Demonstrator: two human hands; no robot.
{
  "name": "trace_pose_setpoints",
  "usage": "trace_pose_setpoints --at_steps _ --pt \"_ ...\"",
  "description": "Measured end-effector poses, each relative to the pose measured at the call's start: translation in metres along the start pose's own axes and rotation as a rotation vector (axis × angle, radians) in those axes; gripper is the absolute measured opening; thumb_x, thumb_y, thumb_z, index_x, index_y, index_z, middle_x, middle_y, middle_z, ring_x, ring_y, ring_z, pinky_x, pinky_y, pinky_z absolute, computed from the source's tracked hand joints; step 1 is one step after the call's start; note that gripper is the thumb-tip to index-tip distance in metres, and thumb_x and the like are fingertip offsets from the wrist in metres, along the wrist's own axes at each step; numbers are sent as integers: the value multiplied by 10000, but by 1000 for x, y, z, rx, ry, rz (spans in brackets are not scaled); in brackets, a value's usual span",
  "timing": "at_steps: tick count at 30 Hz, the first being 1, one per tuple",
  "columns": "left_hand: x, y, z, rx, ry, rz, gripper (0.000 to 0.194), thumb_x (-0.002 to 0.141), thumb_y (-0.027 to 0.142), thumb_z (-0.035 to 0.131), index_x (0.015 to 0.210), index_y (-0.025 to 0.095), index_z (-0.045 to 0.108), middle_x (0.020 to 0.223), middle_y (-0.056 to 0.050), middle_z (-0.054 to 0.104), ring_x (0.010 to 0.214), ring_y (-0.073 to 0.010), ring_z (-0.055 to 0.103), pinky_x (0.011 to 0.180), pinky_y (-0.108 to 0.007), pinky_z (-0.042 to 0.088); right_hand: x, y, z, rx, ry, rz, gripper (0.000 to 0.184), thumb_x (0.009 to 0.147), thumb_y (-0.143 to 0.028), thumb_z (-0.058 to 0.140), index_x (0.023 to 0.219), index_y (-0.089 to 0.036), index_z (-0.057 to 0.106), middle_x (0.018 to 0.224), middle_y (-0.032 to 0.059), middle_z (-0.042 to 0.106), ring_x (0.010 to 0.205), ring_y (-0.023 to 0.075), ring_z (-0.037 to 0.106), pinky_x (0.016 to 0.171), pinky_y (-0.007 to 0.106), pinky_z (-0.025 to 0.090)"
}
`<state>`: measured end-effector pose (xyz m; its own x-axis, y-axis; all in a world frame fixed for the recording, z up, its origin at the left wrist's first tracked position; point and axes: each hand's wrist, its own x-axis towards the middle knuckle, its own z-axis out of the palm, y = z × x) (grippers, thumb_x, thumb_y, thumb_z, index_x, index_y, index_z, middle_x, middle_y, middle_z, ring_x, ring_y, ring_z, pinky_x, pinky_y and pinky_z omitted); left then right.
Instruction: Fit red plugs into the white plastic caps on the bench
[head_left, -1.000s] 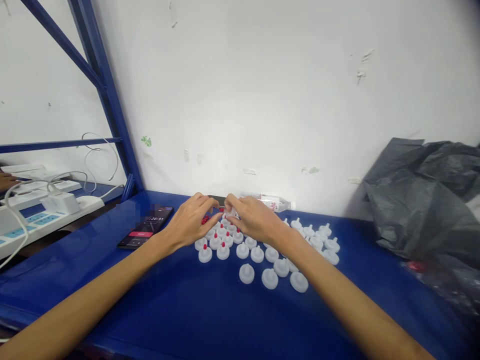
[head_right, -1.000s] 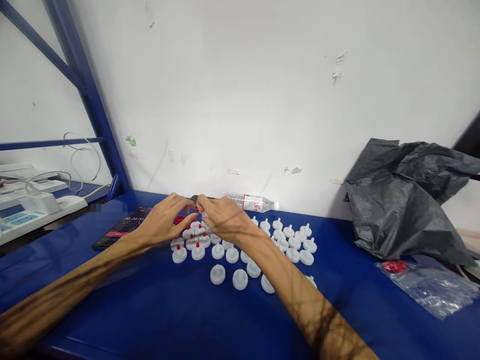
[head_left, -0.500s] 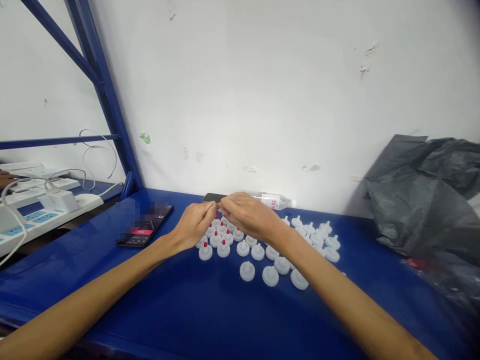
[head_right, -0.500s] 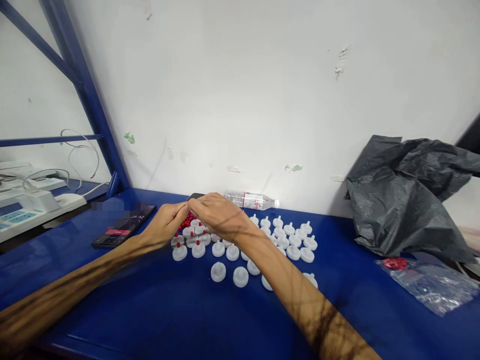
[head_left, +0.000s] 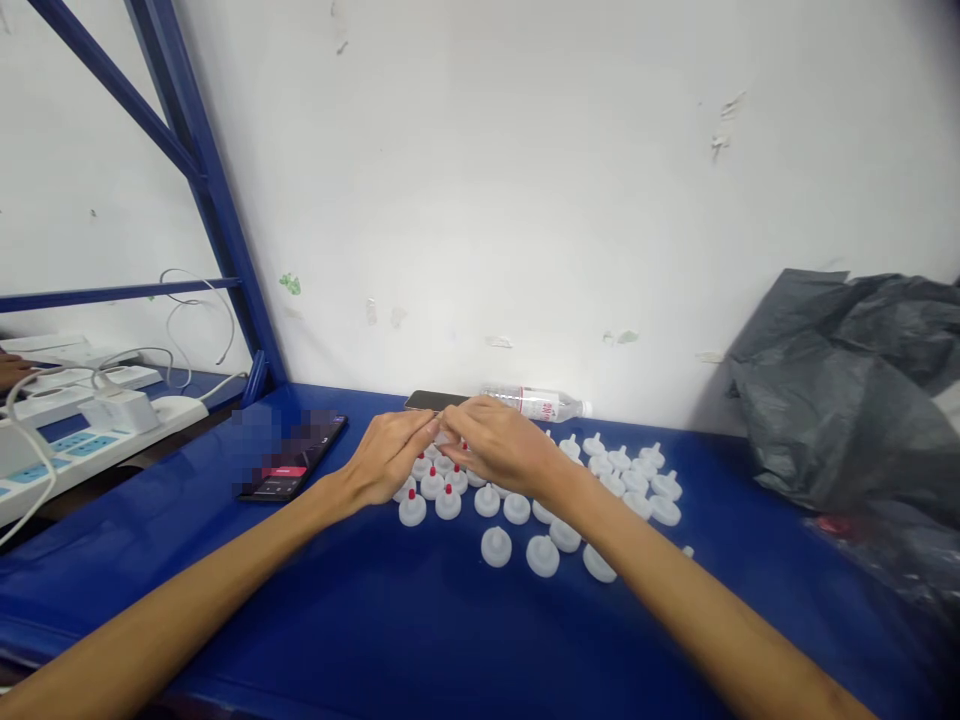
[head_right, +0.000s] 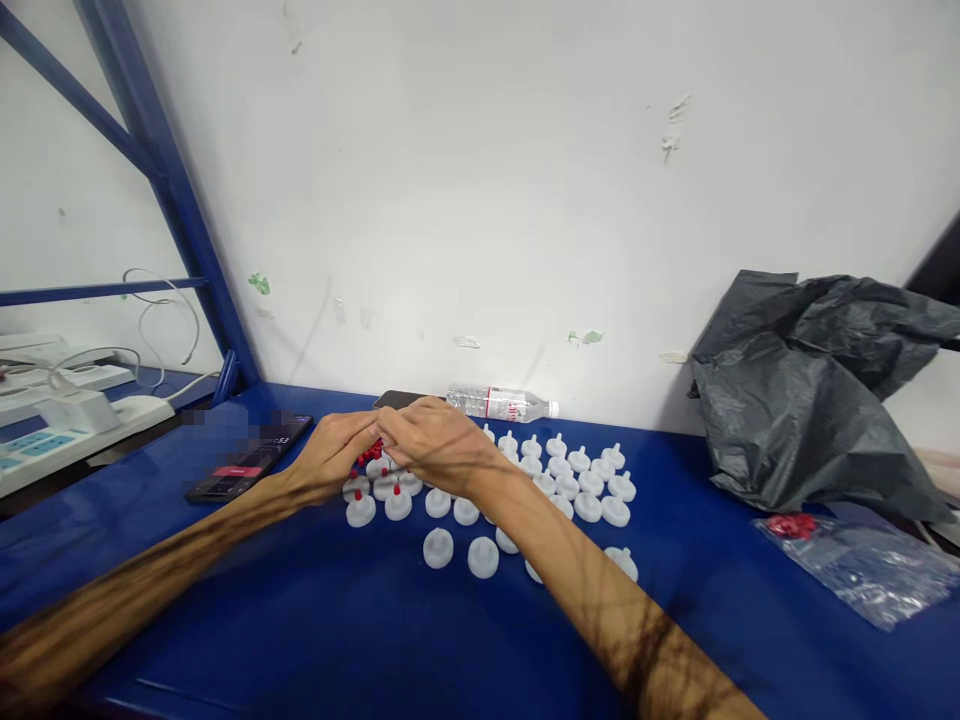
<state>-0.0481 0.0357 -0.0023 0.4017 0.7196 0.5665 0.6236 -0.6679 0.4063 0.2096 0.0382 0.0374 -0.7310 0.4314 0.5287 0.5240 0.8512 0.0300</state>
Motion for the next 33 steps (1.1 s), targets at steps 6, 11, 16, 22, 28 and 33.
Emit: trace_pose_setpoints --at_steps 6,11,16,22,28,33 --pt "6 3 -38 -246 352 -123 615 1217 625 514 721 325 308 680 28 311 664 -217 302 683 -411 349 -40 55 -28 -171 68 370 213 1191 -101 588 1231 -266 717 990 91 872 963 331 791 984 449 622" --pt "14 -1 -46 47 312 -227 365 1148 435 523 812 317 439 684 38 433 684 -226 442 748 -398 360 -63 86 -51 -247 8 666 340 1209 -162 584 1470 -230 790 1404 164 898 1144 326 850 1019 410 617" --pt "18 -8 -33 212 103 -362 142 1176 333 560 1072 290 647 878 1 747 845 -276 701 849 -394 484 -67 96 -56 -213 -131 763 305 1226 -176 628 1322 -178 917 1421 182 947 1299 312 875 1088 366 602" --pt "18 -34 -25 234 12 -282 193 1156 303 680 1168 232 859 1227 -130 932 1002 -308 798 1017 -459 617 -73 99 -60 -117 -276 805 305 1171 -82 717 1231 -219 983 1292 123 1016 1219 272 922 1005 320 601" --pt "15 -50 -21 151 -27 -208 234 1146 323 749 1170 244 967 1247 -129 989 1031 -324 855 1039 -478 690 -73 97 -55 -56 -296 826 288 1105 -41 802 1215 -229 991 1181 114 1018 1090 249 926 978 316 618" --pt "14 -52 -15 169 -56 -253 200 1183 247 789 1119 261 978 1295 -111 997 1178 -351 908 1118 -461 670 -72 93 -50 -49 -309 829 278 1040 7 840 988 -241 954 1116 89 1005 1039 225 903 911 293 578"
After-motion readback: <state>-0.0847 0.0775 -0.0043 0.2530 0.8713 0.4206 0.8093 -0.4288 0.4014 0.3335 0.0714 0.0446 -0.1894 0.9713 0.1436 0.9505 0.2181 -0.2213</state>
